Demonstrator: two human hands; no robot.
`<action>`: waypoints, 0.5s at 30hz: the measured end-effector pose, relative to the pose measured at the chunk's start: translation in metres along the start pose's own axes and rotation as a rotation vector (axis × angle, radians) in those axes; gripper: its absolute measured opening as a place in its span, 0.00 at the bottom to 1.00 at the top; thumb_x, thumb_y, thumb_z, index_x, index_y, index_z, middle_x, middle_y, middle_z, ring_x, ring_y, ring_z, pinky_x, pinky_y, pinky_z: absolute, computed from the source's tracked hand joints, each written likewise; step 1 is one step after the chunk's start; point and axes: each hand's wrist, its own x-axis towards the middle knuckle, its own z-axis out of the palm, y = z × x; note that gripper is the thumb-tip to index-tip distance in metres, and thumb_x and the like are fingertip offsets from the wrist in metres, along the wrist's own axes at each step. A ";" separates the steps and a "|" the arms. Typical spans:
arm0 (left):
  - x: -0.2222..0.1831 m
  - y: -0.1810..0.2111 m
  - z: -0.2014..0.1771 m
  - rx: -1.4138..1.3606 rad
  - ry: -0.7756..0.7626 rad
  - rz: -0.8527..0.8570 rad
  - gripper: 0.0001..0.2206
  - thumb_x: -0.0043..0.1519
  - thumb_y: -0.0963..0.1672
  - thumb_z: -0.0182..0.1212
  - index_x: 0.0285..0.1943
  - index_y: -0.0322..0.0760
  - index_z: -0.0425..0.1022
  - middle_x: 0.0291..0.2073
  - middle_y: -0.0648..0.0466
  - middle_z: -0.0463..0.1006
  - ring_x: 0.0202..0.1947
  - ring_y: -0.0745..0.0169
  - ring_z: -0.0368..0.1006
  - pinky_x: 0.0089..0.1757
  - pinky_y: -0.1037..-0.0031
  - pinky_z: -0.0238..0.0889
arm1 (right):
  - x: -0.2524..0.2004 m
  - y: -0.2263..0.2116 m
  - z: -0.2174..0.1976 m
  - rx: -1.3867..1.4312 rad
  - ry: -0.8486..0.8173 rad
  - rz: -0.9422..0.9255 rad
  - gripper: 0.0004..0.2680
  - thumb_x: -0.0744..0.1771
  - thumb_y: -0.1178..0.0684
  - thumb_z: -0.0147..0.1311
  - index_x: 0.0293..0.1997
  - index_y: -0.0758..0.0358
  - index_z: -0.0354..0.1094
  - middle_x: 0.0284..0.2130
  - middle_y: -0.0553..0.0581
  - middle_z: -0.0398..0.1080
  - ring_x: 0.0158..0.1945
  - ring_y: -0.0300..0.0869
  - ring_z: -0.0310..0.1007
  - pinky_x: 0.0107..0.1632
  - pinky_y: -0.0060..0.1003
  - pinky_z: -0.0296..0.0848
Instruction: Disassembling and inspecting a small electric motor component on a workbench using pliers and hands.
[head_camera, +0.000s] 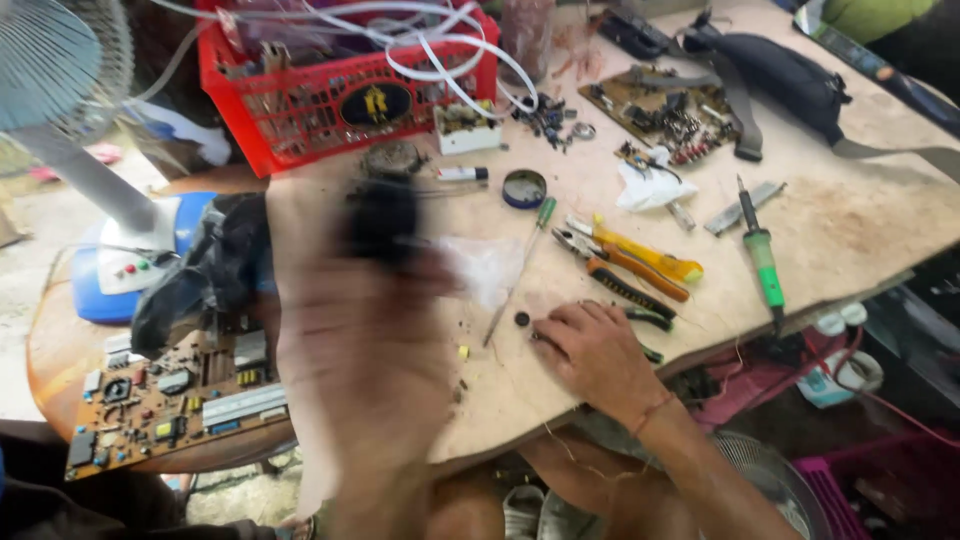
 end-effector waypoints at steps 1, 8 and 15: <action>0.005 0.026 0.000 -0.185 -0.004 0.214 0.23 0.62 0.39 0.67 0.67 0.36 0.68 0.67 0.34 0.70 0.64 0.32 0.72 0.44 0.71 0.78 | 0.002 -0.003 -0.004 0.012 -0.087 -0.013 0.10 0.68 0.42 0.53 0.46 0.51 0.78 0.43 0.49 0.77 0.48 0.44 0.74 0.51 0.46 0.63; -0.033 -0.004 -0.033 0.001 -0.036 0.163 0.18 0.68 0.41 0.62 0.65 0.28 0.68 0.46 0.31 0.80 0.34 0.42 0.81 0.37 0.61 0.79 | 0.007 0.004 -0.002 -0.011 -0.273 0.025 0.11 0.67 0.44 0.52 0.51 0.47 0.77 0.47 0.47 0.76 0.51 0.43 0.73 0.52 0.47 0.61; -0.059 -0.075 -0.075 -0.069 0.197 -0.083 0.16 0.66 0.40 0.58 0.61 0.24 0.70 0.43 0.32 0.79 0.31 0.46 0.80 0.37 0.66 0.77 | 0.018 -0.002 -0.007 -0.040 -0.376 0.061 0.10 0.67 0.39 0.50 0.45 0.43 0.75 0.41 0.44 0.75 0.45 0.42 0.75 0.47 0.48 0.64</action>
